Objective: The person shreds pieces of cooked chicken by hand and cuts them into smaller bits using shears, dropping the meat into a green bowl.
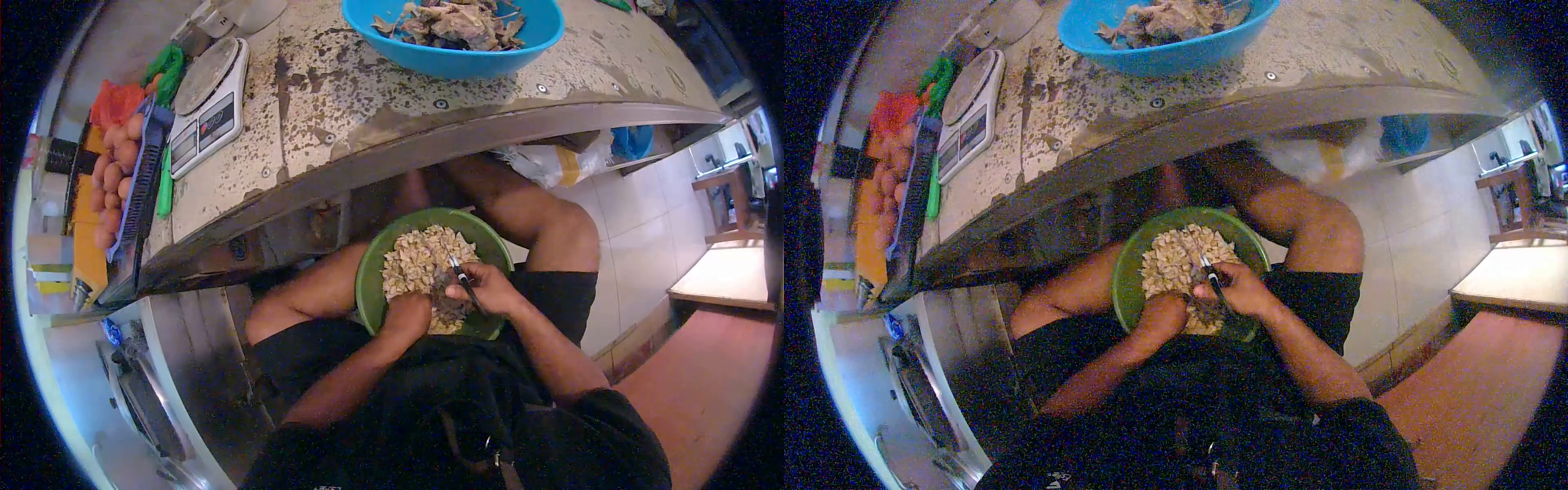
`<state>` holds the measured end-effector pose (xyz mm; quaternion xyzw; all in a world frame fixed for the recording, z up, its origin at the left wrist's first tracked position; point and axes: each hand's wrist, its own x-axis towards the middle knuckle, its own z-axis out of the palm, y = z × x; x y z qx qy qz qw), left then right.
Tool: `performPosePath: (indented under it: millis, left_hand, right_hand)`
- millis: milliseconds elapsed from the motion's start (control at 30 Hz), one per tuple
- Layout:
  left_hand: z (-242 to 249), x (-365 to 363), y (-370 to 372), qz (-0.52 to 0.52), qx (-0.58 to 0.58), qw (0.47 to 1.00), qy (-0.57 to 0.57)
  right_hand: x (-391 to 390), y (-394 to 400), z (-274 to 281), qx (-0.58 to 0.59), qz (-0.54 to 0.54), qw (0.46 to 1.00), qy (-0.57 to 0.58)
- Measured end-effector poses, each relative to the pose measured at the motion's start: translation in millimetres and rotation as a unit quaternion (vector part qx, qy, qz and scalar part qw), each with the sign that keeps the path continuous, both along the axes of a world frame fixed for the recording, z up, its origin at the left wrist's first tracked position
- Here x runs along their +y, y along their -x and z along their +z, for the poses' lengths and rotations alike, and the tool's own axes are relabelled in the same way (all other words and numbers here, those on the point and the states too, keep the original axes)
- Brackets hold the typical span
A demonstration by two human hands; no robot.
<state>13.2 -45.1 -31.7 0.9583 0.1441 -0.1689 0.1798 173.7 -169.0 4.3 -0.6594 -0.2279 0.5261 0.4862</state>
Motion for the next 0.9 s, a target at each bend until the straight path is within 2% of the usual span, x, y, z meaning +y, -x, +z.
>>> performPosePath:
  millis: [100,167,300,367,400,433,467,500,533,600,767,900]
  left_hand:
    - [13.0,0.2,-4.6,0.019,-0.003,1.0,-0.008]
    - [27.1,1.9,-10.0,0.023,0.066,0.997,0.028]
    - [19.9,6.7,-7.2,0.046,0.059,0.996,0.055]
    - [15.0,11.1,-4.3,0.049,-0.036,0.995,0.084]
    - [9.3,13.5,-2.8,0.048,-0.037,0.995,0.086]
    - [3.1,16.1,-1.3,0.144,-0.077,0.951,0.262]
    - [-2.9,18.0,1.4,0.235,-0.114,0.866,0.426]
    - [-0.3,23.2,-3.1,0.259,-0.094,0.833,0.479]
    - [-1.1,25.3,-4.1,0.26,-0.094,0.833,0.48]
    - [-0.2,28.7,-6.1,0.299,-0.133,0.781,0.533]
    - [2.6,27.1,-6.9,0.284,-0.159,0.788,0.523]
    - [7.2,26.8,-8.2,0.275,-0.152,0.828,0.464]
  right_hand:
    - [-1.6,-0.7,-6.6,0.002,-0.013,1.0,-0.007]
    - [-1.8,-3.4,-4.2,-0.063,0.015,0.998,0.022]
    - [-1.5,-2.1,-13.4,-0.037,-0.001,0.998,0.044]
    - [-2.1,-1.1,-11.3,-0.068,-0.014,0.996,0.057]
    - [-2.1,-0.8,-8.0,-0.068,-0.015,0.996,0.058]
    - [-1.7,-0.3,-3.6,-0.117,-0.014,0.992,0.054]
    - [-1.5,-0.1,-1.5,-0.164,-0.012,0.985,0.049]
    - [-1.4,-0.2,-5.4,-0.164,-0.011,0.985,0.05]
    - [-0.8,0.4,-11.8,-0.128,-0.013,0.991,0.024]
    - [0.9,1.1,-15.9,-0.091,-0.013,0.996,-0.001]
    - [4.5,4.0,-16.2,-0.029,-0.063,0.997,-0.015]
    - [5.2,4.1,-26.0,-0.077,-0.024,0.996,-0.039]
